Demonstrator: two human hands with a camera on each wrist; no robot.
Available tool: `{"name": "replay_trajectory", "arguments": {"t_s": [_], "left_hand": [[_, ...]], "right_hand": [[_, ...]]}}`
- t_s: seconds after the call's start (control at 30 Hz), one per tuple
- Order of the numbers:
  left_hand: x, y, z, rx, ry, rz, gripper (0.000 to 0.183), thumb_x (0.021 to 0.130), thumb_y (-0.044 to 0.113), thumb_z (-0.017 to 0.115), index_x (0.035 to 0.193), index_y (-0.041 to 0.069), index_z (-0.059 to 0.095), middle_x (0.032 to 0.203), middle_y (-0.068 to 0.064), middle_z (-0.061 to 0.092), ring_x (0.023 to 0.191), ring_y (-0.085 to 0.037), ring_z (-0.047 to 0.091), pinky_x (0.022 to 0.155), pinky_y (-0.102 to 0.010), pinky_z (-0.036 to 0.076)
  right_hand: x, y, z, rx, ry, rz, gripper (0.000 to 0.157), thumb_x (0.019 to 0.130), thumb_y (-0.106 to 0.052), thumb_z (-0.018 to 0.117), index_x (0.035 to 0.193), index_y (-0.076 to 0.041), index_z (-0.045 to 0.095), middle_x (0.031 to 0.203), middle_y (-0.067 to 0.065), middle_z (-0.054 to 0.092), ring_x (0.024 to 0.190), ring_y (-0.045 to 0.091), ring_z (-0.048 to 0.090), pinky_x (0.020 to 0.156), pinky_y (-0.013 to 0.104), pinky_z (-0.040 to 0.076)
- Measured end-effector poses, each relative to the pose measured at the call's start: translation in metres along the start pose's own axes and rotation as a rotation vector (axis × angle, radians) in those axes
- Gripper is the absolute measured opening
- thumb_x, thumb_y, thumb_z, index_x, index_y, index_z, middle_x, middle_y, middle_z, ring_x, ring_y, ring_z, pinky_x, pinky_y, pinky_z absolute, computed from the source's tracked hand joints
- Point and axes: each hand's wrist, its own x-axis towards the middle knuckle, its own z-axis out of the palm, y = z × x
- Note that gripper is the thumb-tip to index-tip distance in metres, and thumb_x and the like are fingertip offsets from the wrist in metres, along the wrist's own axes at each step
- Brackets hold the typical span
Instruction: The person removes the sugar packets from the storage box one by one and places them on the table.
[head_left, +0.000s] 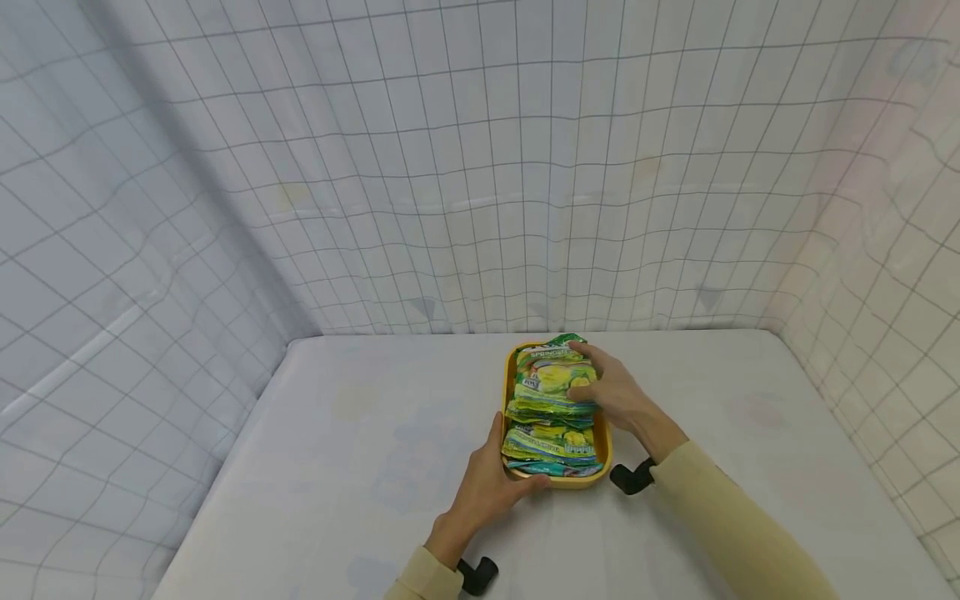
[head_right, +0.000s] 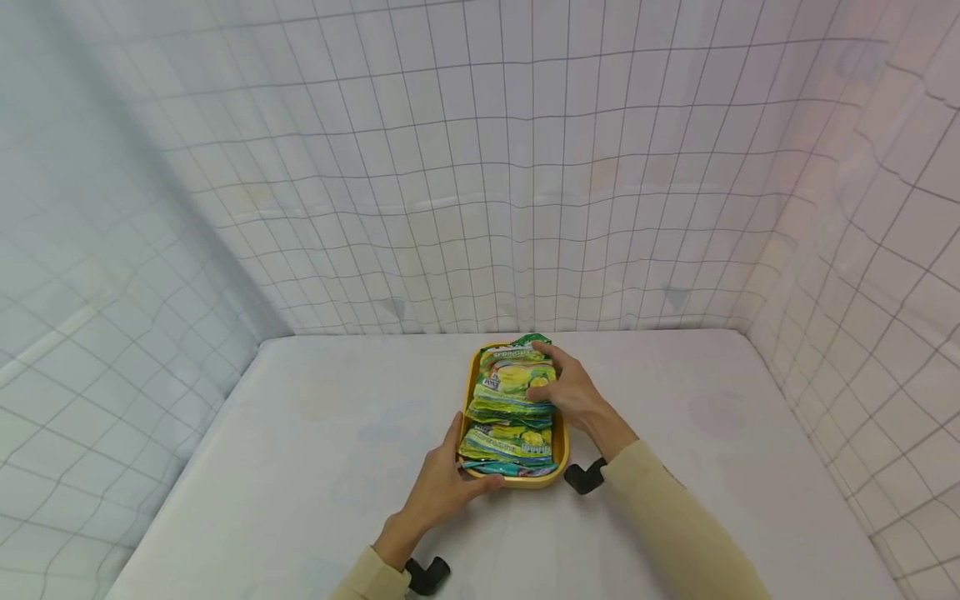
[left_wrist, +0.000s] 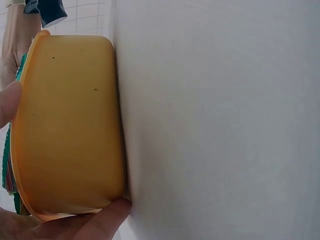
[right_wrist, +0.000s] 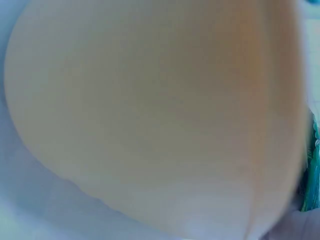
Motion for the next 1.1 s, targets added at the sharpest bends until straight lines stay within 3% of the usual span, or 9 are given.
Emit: {"name": "replay_trajectory", "arguments": {"t_s": [0.17,0.33,0.4,0.5,0.73,0.87,1.1], "left_hand": [[0.000,0.002,-0.001,0.003,0.007,-0.012,0.124,0.080,0.056,0.082,0.161,-0.004,0.009,0.159,-0.022,0.036,0.141,-0.035,0.043,0.110,-0.051,0.040],[0.000,0.002,-0.001,0.008,0.016,0.000,0.124,0.080,0.055,0.082,0.161,-0.005,0.010,0.158,-0.024,0.037,0.141,-0.036,0.043,0.110,-0.051,0.040],[0.000,0.002,-0.001,0.011,0.017,0.003,0.124,0.080,0.055,0.083,0.161,-0.006,0.010,0.157,-0.024,0.038,0.140,-0.036,0.044,0.110,-0.050,0.041],[0.000,0.002,0.000,0.011,0.014,0.013,0.124,0.081,0.055,0.082,0.160,-0.006,0.010,0.156,-0.024,0.039,0.139,-0.035,0.046,0.109,-0.050,0.041],[0.001,0.001,-0.001,0.027,0.018,0.029,0.124,0.079,0.056,0.083,0.161,-0.005,0.012,0.156,-0.023,0.040,0.138,-0.033,0.047,0.109,-0.048,0.042],[0.001,0.000,-0.001,0.037,0.021,0.015,0.125,0.079,0.057,0.083,0.161,-0.005,0.013,0.156,-0.023,0.040,0.138,-0.034,0.047,0.109,-0.048,0.042],[0.001,0.001,-0.001,0.034,0.018,0.021,0.124,0.079,0.057,0.083,0.161,-0.004,0.013,0.155,-0.022,0.042,0.136,-0.032,0.049,0.109,-0.048,0.043]], "right_hand": [[-0.005,-0.005,-0.008,-0.010,-0.005,-0.028,0.091,0.086,0.009,0.074,0.160,-0.026,0.035,0.167,0.019,0.014,0.137,0.045,0.041,0.104,0.056,0.045],[-0.008,-0.009,-0.019,-0.082,-0.004,-0.074,0.091,0.086,0.004,0.075,0.161,-0.029,0.033,0.168,0.014,0.014,0.147,0.046,0.025,0.104,0.057,0.044],[-0.010,-0.009,-0.024,-0.108,0.004,-0.079,0.092,0.086,0.003,0.075,0.161,-0.030,0.033,0.168,0.013,0.015,0.146,0.044,0.028,0.102,0.054,0.046],[-0.011,-0.008,-0.031,-0.100,0.006,-0.077,0.093,0.087,0.004,0.075,0.162,-0.030,0.031,0.167,0.017,0.016,0.134,0.043,0.045,0.097,0.048,0.049],[-0.014,-0.006,-0.047,-0.112,0.024,-0.101,0.093,0.086,0.007,0.073,0.161,-0.030,0.031,0.166,0.016,0.019,0.130,0.040,0.048,0.093,0.041,0.051],[-0.015,-0.004,-0.056,-0.044,0.023,-0.089,0.094,0.086,0.011,0.069,0.162,-0.028,0.030,0.159,0.021,0.031,0.113,0.034,0.058,0.086,0.035,0.055],[-0.020,-0.002,-0.073,0.030,0.012,-0.089,0.096,0.085,0.014,0.066,0.163,-0.025,0.026,0.148,0.028,0.039,0.106,0.031,0.059,0.082,0.032,0.056]]}}
